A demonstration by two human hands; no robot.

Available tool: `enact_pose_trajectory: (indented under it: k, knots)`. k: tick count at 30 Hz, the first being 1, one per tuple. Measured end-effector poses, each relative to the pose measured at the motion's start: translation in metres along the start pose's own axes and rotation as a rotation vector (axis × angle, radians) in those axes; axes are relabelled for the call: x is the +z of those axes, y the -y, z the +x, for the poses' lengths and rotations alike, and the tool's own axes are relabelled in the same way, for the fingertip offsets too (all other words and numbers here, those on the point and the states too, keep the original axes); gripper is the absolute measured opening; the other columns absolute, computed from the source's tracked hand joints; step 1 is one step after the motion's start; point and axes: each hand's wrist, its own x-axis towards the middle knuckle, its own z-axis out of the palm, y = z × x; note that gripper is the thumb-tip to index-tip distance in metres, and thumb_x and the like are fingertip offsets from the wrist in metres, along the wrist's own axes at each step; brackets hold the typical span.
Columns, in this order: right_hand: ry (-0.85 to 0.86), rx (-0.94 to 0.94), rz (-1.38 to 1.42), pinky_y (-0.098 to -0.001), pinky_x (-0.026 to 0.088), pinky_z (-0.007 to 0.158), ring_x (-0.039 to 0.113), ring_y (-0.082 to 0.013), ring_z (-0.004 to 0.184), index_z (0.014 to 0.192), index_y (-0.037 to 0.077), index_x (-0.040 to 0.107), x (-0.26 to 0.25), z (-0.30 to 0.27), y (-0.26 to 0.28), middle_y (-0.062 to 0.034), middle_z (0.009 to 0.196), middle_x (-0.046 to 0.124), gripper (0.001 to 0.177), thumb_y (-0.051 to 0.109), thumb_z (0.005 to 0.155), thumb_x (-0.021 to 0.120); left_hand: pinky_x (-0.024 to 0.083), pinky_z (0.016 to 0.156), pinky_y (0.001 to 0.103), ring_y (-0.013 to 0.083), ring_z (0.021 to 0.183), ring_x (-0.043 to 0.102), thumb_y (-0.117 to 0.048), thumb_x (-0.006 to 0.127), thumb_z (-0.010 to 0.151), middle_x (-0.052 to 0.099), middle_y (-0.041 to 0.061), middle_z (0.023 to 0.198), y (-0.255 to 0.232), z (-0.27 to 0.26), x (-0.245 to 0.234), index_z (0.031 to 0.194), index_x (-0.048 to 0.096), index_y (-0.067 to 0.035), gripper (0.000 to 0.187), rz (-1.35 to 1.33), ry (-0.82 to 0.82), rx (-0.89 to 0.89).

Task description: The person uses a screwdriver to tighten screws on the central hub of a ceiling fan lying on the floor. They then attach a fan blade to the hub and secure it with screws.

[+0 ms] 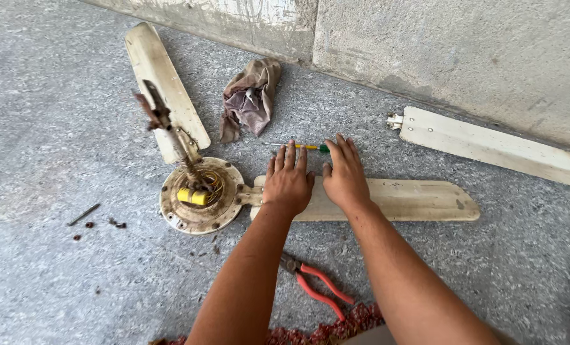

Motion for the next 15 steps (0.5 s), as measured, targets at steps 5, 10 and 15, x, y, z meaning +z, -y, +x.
enact_pose_trajectory:
  k: [5, 10, 15]
  knots:
    - [-0.005, -0.059, -0.024, -0.0504, 0.027, 0.123, 0.028, -0.0383, 0.152, 0.149, 0.009, 0.045, -0.018, -0.009, 0.012, -0.0186, 0.162, 0.035, 0.058, 0.015, 0.095, 0.064, 0.012, 0.124, 0.050, 0.0336, 0.156, 0.013, -0.043, 0.041, 0.104, 0.015, 0.015, 0.170, -0.002, -0.016, -0.011, 0.161, 0.023, -0.011, 0.068, -0.006, -0.043, 0.019]
    - [-0.006, -0.120, -0.061, -0.0510, 0.028, 0.122, 0.031, -0.0403, 0.149, 0.148, 0.008, 0.046, -0.034, -0.016, 0.019, -0.0204, 0.159, 0.038, 0.061, 0.016, 0.092, 0.067, 0.013, 0.125, 0.051, 0.0332, 0.156, 0.015, -0.042, 0.044, 0.103, 0.019, 0.016, 0.169, -0.009, -0.026, -0.018, 0.161, 0.024, -0.011, 0.069, 0.000, -0.085, 0.038]
    - [-0.008, -0.157, -0.063, -0.0525, 0.030, 0.120, 0.036, -0.0416, 0.146, 0.147, 0.007, 0.048, -0.045, -0.026, 0.026, -0.0202, 0.158, 0.042, 0.061, 0.016, 0.090, 0.069, 0.013, 0.125, 0.052, 0.0330, 0.156, 0.017, -0.041, 0.045, 0.102, 0.021, 0.016, 0.168, -0.019, -0.035, -0.021, 0.161, 0.025, -0.010, 0.069, -0.046, -0.141, 0.051]
